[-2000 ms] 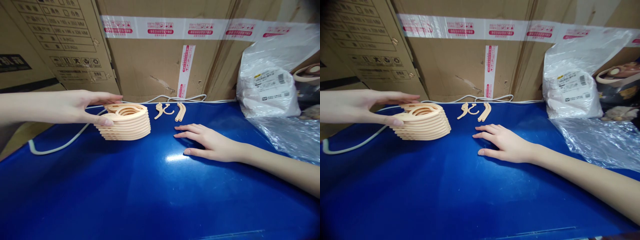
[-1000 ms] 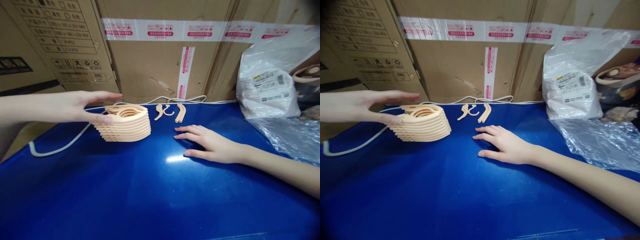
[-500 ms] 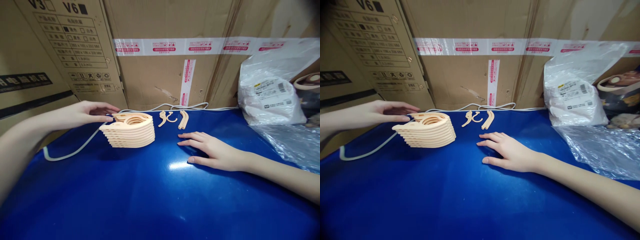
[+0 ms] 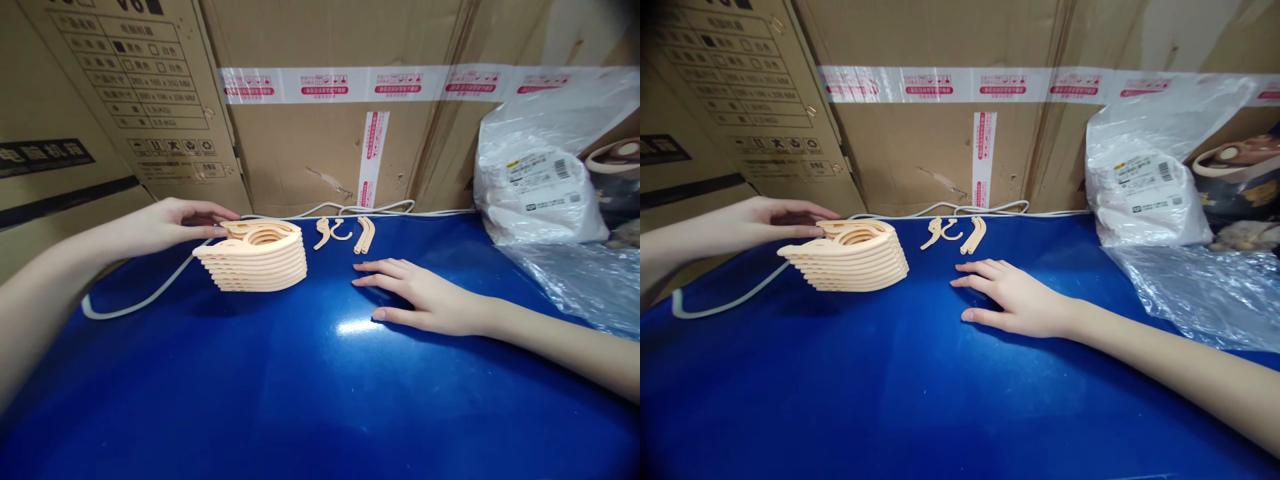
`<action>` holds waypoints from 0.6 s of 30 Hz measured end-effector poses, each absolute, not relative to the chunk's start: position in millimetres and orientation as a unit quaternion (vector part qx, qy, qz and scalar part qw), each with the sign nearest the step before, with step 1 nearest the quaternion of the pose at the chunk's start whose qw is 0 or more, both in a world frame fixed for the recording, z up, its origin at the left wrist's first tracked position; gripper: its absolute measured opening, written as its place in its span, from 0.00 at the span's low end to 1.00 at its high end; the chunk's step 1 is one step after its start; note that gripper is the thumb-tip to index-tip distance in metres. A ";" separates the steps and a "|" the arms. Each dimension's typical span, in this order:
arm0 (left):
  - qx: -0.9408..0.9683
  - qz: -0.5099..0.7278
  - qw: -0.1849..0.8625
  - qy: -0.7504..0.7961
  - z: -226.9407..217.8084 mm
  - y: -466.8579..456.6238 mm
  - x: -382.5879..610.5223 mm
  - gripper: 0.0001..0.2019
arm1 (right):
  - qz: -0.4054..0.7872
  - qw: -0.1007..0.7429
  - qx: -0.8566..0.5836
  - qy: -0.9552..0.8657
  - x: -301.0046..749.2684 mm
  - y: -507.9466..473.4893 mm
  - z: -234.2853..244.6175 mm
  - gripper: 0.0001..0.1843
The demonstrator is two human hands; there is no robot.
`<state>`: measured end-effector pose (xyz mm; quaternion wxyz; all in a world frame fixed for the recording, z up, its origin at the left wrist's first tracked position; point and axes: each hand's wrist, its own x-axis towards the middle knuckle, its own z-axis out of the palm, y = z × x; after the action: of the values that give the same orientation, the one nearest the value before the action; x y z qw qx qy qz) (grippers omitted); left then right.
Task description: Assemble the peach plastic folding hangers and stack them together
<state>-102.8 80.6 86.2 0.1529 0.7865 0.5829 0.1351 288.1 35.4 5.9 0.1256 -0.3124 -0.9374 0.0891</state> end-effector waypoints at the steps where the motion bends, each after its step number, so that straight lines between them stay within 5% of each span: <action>1: 0.787 0.136 0.151 0.583 86.0 81.0 -103.3 0.24 | 0.090 0.127 -0.312 -0.937 288.1 35.3 5.8 0.27; 18: 0.789 0.163 0.097 0.585 90.1 74.6 -100.8 0.28 | 0.088 0.128 -0.309 -0.938 287.3 34.2 5.9 0.27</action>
<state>-100.8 74.6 90.1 0.0970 0.7889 0.5846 0.1629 287.3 34.2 5.9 0.1276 -0.3092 -0.9383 0.0878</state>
